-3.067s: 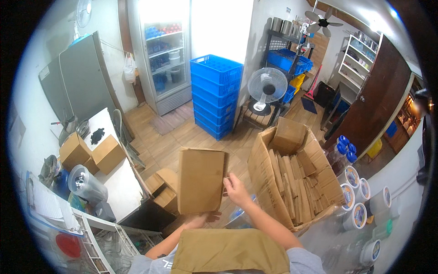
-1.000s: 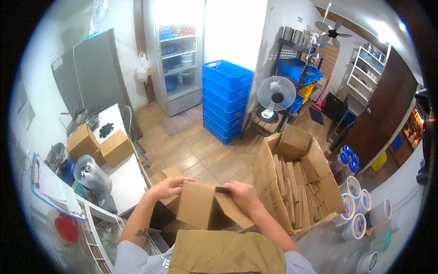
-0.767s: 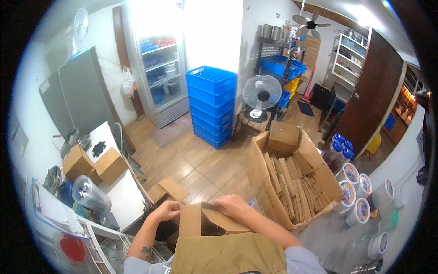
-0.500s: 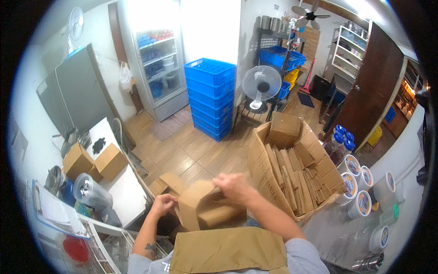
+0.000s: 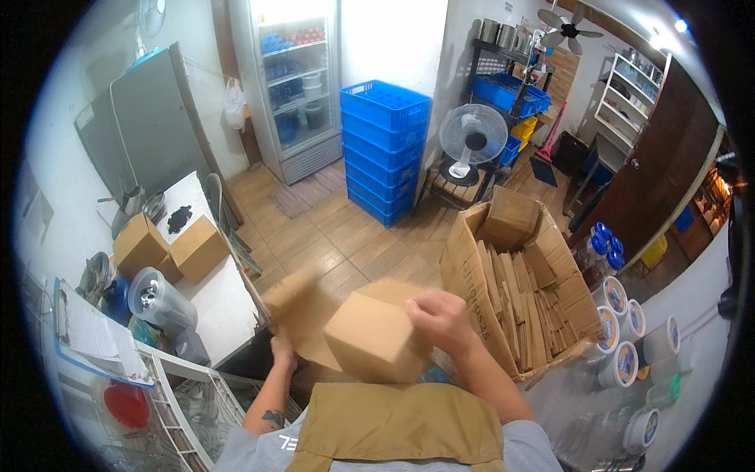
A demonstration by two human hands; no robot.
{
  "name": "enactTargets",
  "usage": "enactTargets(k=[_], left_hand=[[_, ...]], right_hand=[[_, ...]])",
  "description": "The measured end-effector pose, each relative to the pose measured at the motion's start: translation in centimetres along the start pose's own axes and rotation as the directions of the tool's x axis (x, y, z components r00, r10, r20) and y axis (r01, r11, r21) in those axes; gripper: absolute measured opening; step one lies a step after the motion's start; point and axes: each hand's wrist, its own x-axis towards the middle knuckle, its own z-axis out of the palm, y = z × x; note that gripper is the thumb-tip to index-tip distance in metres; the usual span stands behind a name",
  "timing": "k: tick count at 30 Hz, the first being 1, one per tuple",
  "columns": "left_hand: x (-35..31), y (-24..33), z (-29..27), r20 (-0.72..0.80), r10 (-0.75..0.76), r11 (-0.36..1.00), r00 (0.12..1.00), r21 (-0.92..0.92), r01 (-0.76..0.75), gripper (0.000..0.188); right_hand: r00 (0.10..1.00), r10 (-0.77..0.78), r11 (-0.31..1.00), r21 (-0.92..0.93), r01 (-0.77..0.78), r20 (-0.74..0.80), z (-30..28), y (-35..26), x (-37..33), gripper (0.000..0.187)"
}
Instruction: The person repeatedly picks up flat-packed cardboard inserts, folds them into small divided boxes, and places them into a larger cardboard container. The process is continuous and repetitive throughout the clip.
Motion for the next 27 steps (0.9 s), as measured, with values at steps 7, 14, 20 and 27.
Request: enactTargets(k=[7, 14, 20, 27], left_hand=[[-6.7, 11.4, 3.2, 0.317, -0.034, 0.746, 0.948, -0.623, 0.235, 0.049], [-10.3, 16.8, 6.5, 0.426, 0.137, 0.66, 0.894, -0.713, 0.239, 0.054], [-11.4, 18.7, 5.3, 0.618, 0.333, 0.638, 0.712, -0.704, 0.312, 0.055], [-14.6, 20.2, 6.1, 0.667, 0.391, 0.551, 0.634, -0.721, 0.42, 0.051]], right_hand=[[0.96, 0.144, 0.979, 0.108, -0.174, 0.241, 1.5, -1.4, -6.5, 0.032], [0.698, 0.566, 0.315, 0.667, -0.675, 0.439, 7.6, -3.9, -11.6, 0.04], [0.137, 0.685, -0.538, 0.624, -0.566, 0.715, 9.0, 0.6, -9.7, 0.074], [0.281, 0.482, -0.664, 0.556, -0.5, 0.83, 10.4, 6.5, -8.4, 0.099]])
